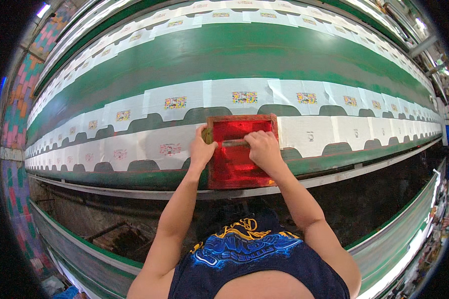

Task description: The person uses a squeegee to spread red ink across a screen printing frame held over a conveyor belt of white fabric panels. The person repeatedly wipes the screen surface with a cloth between passes.

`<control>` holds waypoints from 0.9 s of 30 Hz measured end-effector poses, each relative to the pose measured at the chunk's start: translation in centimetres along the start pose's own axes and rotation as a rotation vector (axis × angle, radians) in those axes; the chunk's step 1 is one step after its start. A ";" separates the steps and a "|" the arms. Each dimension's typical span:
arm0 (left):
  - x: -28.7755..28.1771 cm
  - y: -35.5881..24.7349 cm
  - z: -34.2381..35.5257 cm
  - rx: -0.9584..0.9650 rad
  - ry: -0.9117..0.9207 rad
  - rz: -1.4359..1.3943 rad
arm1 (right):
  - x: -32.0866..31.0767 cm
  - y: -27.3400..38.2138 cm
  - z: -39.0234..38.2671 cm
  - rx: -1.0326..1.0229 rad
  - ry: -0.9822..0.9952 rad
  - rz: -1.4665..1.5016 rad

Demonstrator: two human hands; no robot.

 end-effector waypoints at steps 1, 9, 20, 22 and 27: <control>0.1 -0.2 0.0 -0.027 0.010 -0.054 | 0.4 -0.5 0.9 0.001 -0.017 -0.016; 0.7 2.5 0.7 -0.007 -0.011 -0.317 | 3.2 0.3 2.5 -0.100 0.066 -0.052; -0.1 0.8 0.4 0.058 -0.059 -0.151 | 0.8 1.3 -2.6 -0.228 0.213 0.002; 0.4 0.3 0.3 0.025 -0.016 -0.193 | 0.0 -1.0 -0.5 -0.137 0.099 -0.026; 0.8 0.8 0.5 -0.004 0.009 -0.220 | 1.3 -2.6 2.0 0.013 -0.035 -0.058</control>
Point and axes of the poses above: each hand's wrist, its own z-axis towards the middle knuckle, its own x-axis out of the palm, y = z × x, the point moved 10 cm from there along z, towards the middle knuckle, and after that the axes turned 4 degrees about -z, right-handed, at the moved point
